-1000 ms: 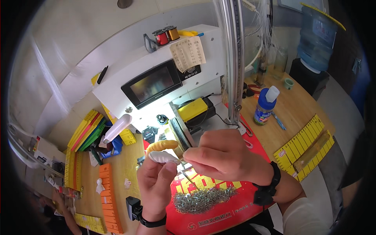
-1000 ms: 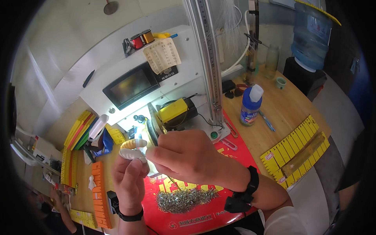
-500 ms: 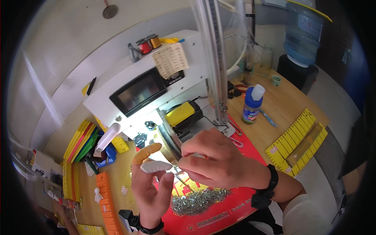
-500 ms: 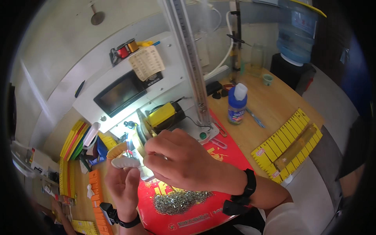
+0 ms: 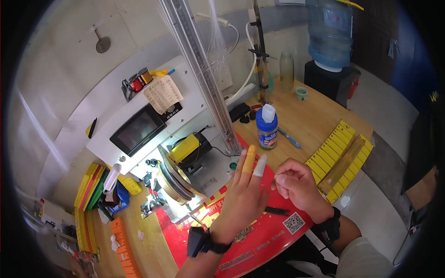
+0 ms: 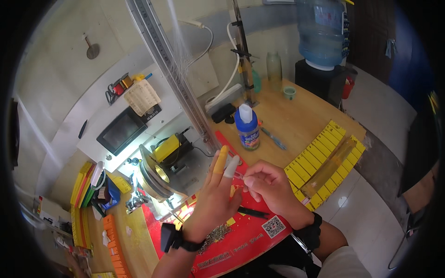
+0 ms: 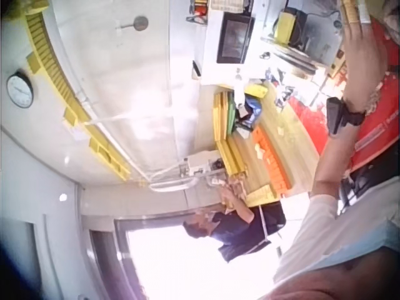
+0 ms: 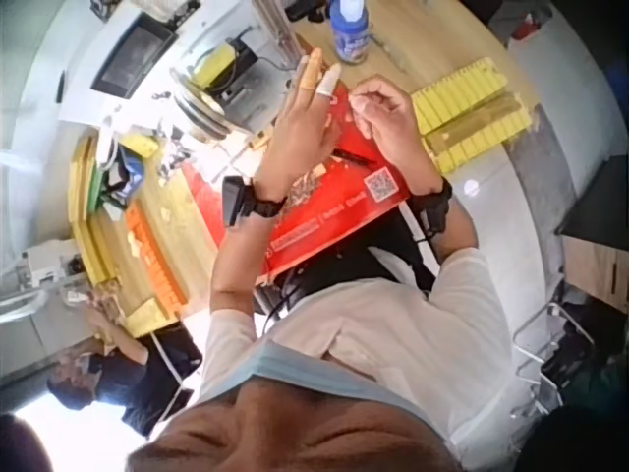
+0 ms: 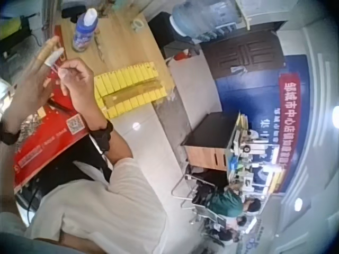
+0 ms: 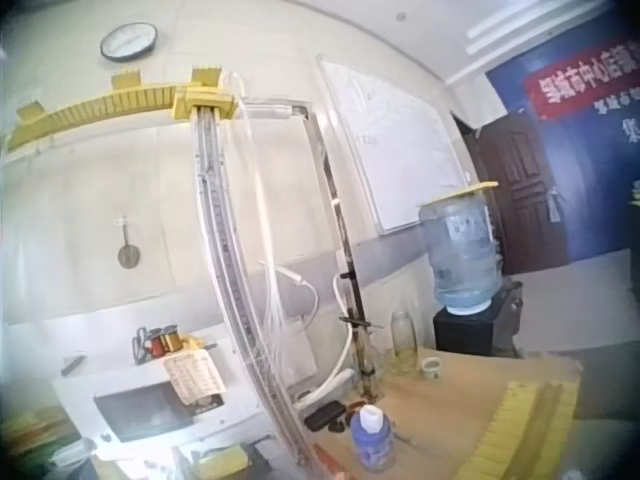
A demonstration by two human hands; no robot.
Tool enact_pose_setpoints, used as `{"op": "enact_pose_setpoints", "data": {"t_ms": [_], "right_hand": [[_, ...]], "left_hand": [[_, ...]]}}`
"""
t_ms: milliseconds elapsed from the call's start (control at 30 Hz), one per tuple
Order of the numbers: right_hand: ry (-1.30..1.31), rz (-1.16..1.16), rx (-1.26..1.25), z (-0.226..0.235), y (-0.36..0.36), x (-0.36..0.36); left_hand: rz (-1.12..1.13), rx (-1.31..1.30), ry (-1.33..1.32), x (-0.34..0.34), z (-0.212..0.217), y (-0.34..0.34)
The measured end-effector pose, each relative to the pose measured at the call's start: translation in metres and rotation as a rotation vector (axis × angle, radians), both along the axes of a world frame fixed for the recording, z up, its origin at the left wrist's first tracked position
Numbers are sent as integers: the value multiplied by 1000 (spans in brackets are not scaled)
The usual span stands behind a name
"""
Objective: Using a desktop crimping machine to process and assemble small metal wire terminals or connectors.
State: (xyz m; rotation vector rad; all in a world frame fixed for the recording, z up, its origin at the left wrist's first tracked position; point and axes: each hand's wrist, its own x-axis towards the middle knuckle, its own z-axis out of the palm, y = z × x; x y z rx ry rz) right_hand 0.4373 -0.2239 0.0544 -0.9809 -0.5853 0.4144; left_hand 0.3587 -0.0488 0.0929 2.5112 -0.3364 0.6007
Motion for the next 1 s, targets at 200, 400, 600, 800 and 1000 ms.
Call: {"op": "enact_pose_setpoints", "data": {"t_ms": [200, 400, 600, 800, 1000], "right_hand": [[161, -189, 148, 12, -26, 21], [-19, -434, 163, 100, -61, 31], [-387, -409, 153, 235, 17, 28], [-548, -308, 228, 334, 110, 65], [-528, -384, 197, 358, 150, 80]], "left_hand": [[154, 389, -77, 61, -36, 27], [-52, 83, -115, -13, -7, -27], [-58, 73, -226, -92, 38, -36], [-91, 40, -399, -113, 77, -8], [-60, -122, -442, -119, 74, 8]]}}
